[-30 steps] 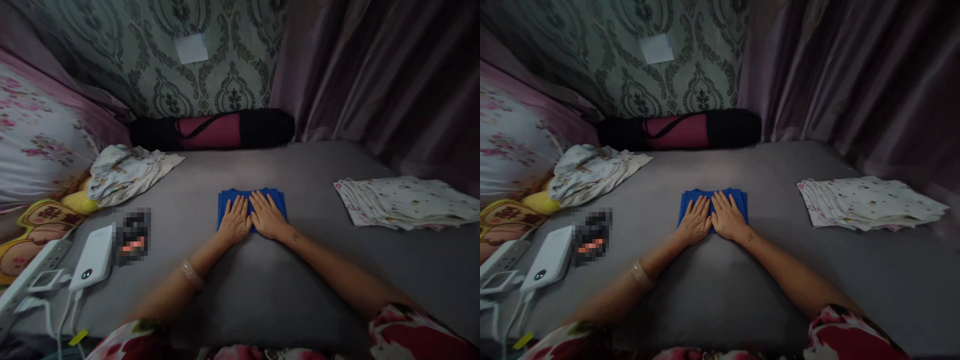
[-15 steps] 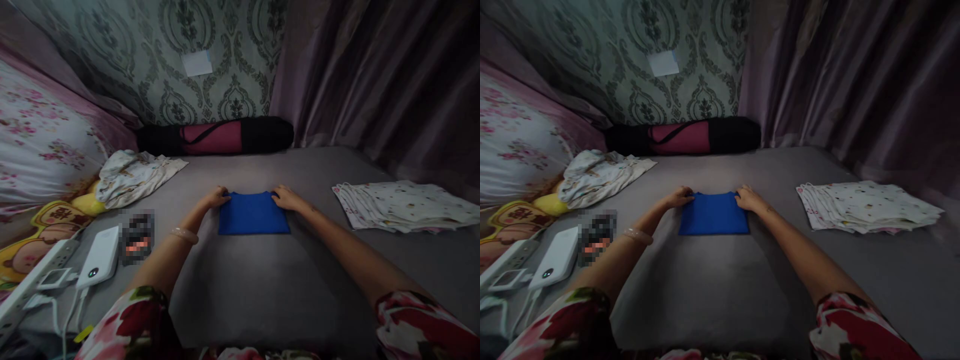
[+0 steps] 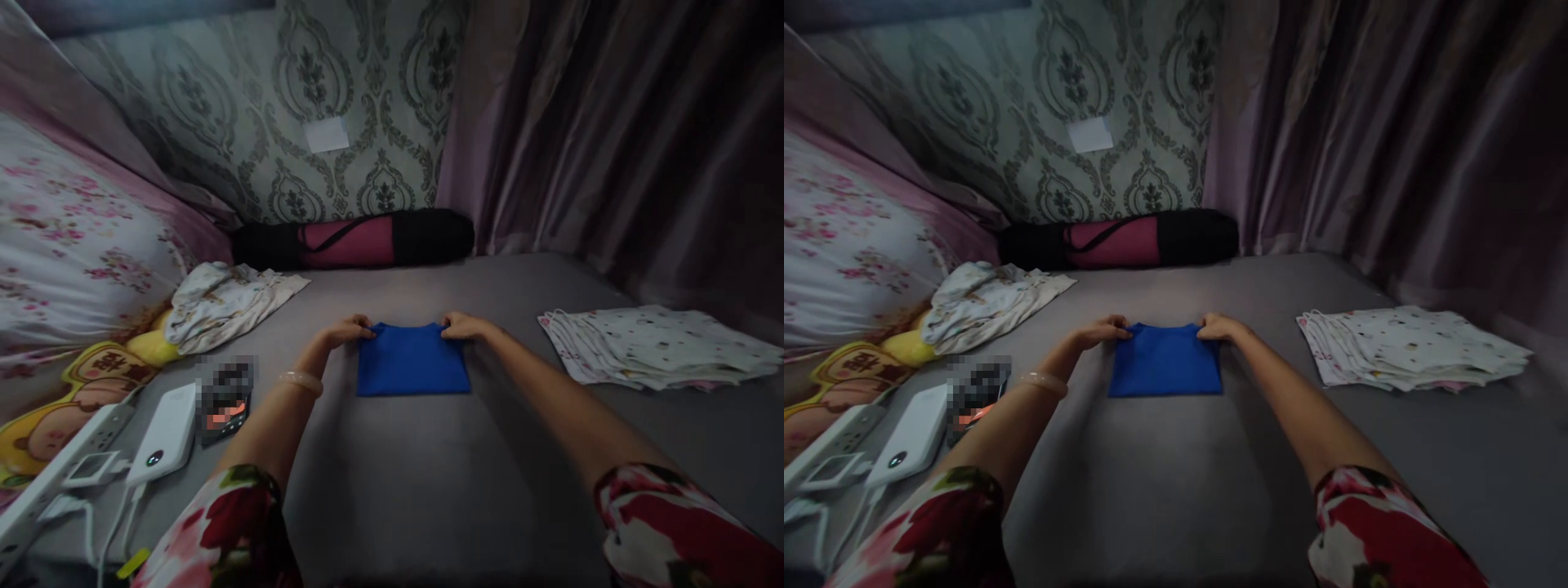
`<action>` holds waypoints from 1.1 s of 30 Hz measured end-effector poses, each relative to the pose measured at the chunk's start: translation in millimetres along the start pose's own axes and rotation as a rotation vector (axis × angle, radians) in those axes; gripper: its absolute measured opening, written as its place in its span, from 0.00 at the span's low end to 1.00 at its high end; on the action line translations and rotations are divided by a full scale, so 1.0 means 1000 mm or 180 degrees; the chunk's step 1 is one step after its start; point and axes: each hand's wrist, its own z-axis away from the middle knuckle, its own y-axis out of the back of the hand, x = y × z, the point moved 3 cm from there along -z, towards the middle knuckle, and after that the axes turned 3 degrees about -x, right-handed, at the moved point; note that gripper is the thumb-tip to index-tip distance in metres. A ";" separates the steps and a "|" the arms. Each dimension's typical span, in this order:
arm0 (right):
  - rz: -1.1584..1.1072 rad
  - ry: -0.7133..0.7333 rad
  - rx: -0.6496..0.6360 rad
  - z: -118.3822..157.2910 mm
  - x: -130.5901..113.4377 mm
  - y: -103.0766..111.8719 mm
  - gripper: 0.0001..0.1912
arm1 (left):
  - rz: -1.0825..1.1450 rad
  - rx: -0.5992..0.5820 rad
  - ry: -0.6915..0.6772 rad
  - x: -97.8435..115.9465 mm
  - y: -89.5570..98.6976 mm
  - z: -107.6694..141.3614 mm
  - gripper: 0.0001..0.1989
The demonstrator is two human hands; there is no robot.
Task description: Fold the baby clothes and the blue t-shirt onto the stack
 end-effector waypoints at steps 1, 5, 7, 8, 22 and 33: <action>-0.0086 0.0055 0.0048 0.003 0.000 0.000 0.07 | 0.0169 0.0000 -0.0081 0.002 0.001 0.004 0.15; -0.0474 0.0304 0.0136 0.022 0.001 0.011 0.11 | 0.0762 -0.0131 -0.0345 0.013 0.009 0.021 0.18; -0.0945 0.0500 0.0038 0.033 -0.001 0.023 0.16 | 0.0888 -0.0228 -0.0496 0.024 0.015 0.030 0.21; -0.1211 0.0621 -0.0008 0.038 -0.003 0.031 0.19 | 0.0913 -0.0253 -0.0610 0.031 0.019 0.034 0.23; 0.0747 0.2214 0.1342 0.091 0.001 -0.007 0.15 | -0.1565 0.0566 -0.1744 0.021 -0.014 0.079 0.13; 0.0925 0.1725 0.1228 0.086 -0.001 -0.040 0.23 | -0.1790 0.0855 -0.1449 -0.004 -0.046 0.085 0.20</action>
